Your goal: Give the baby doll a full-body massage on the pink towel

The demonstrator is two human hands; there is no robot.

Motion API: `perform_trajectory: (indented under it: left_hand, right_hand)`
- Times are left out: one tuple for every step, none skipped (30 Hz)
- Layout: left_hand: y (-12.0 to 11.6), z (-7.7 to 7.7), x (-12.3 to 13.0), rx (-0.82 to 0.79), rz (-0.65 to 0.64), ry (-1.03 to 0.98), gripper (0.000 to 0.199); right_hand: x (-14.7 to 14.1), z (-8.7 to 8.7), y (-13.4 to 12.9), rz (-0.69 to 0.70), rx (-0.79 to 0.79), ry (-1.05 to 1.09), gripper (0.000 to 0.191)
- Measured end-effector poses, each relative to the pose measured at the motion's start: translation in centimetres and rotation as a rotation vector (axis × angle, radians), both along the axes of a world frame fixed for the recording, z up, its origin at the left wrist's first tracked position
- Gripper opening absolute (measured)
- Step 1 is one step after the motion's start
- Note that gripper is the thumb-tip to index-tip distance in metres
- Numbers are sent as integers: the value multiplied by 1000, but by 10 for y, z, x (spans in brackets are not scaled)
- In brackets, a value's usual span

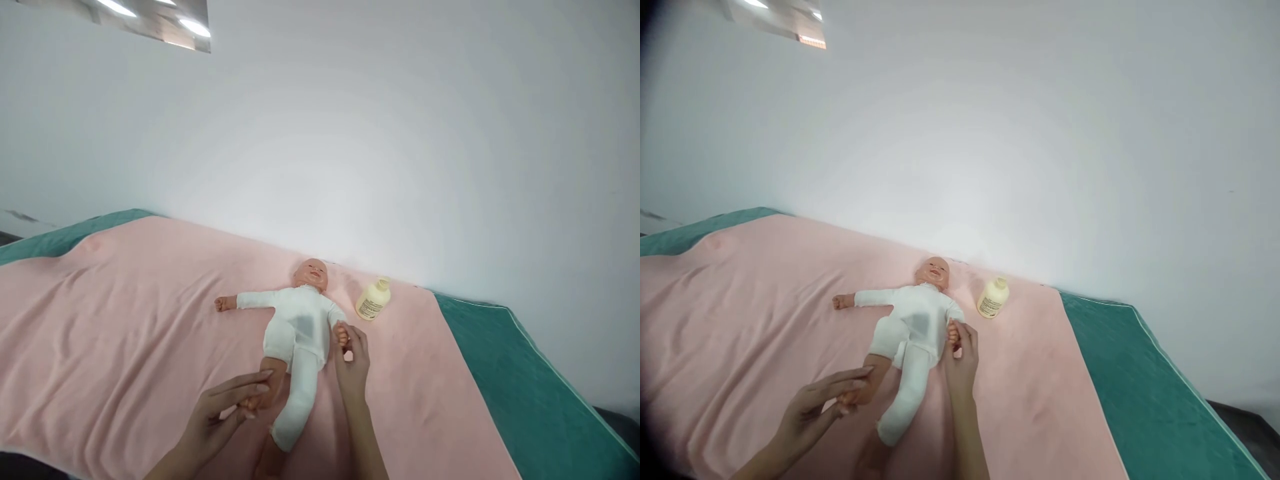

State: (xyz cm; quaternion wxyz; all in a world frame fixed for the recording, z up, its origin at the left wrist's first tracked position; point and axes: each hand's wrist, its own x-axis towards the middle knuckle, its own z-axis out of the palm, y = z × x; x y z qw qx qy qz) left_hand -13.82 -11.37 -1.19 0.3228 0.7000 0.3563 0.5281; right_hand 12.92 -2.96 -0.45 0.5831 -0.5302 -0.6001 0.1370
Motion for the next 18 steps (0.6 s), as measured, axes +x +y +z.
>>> perform_trajectory:
  left_hand:
    - [7, 2, 3, -4, 24, -11, 28]
    - [15, 3, 5, -17, 52, -23, 26]
    - [22, 4, 8, -39, 78, -39, 25]
    - [30, 4, 12, -67, 97, -61, 24]
    - [38, 4, 15, -100, 110, -91, 24]
    - [46, 3, 18, -133, 111, -122, 24]
    - [53, 2, 21, -159, 108, -154, 25]
    - [61, 1, 24, -181, 104, -183, 27]
    - [67, 1, 26, -198, 103, -208, 29]
    - [73, 1, 28, -209, 106, -230, 31]
    - [78, 1, 29, -217, 111, -249, 32]
    - [81, 2, 30, -223, 118, -264, 33]
    - [83, 2, 29, -230, 123, -275, 33]
    - [84, 3, 29, -235, 120, -281, 32]
    - [83, 3, 27, -238, 115, -282, 32]
    - [81, 3, 26, -244, 107, -278, 32]
    - [77, 3, 24, -252, 99, -269, 33]
    - [73, 2, 23, -257, 93, -258, 33]
  right_hand:
    - [-7, 0, -2, 38, -12, -42, 34]
    - [-13, 0, -3, 72, -29, -70, 34]
    - [-19, -1, -4, 104, -47, -90, 33]
    - [-24, -2, -5, 133, -63, -110, 33]
    - [-28, -3, -5, 159, -72, -130, 33]
    - [-32, -4, -5, 183, -75, -152, 34]
    - [-34, -4, -5, 201, -73, -172, 34]
    - [-35, -5, -4, 212, -71, -187, 35]
    - [-36, -6, -4, 219, -70, -194, 36]
    - [-36, -7, -3, 220, -69, -194, 36]
    - [-35, -8, -3, 219, -69, -188, 37]
    - [-35, -8, -3, 217, -71, -179, 36]
    - [-34, -9, -4, 216, -75, -169, 36]
    - [-33, -9, -4, 217, -80, -157, 35]
    - [-32, -9, -5, 214, -86, -139, 34]
    - [-30, -9, -5, 204, -95, -114, 33]
    - [-29, -8, -6, 184, -107, -81, 32]
    - [-26, -7, -6, 152, -120, -43, 32]
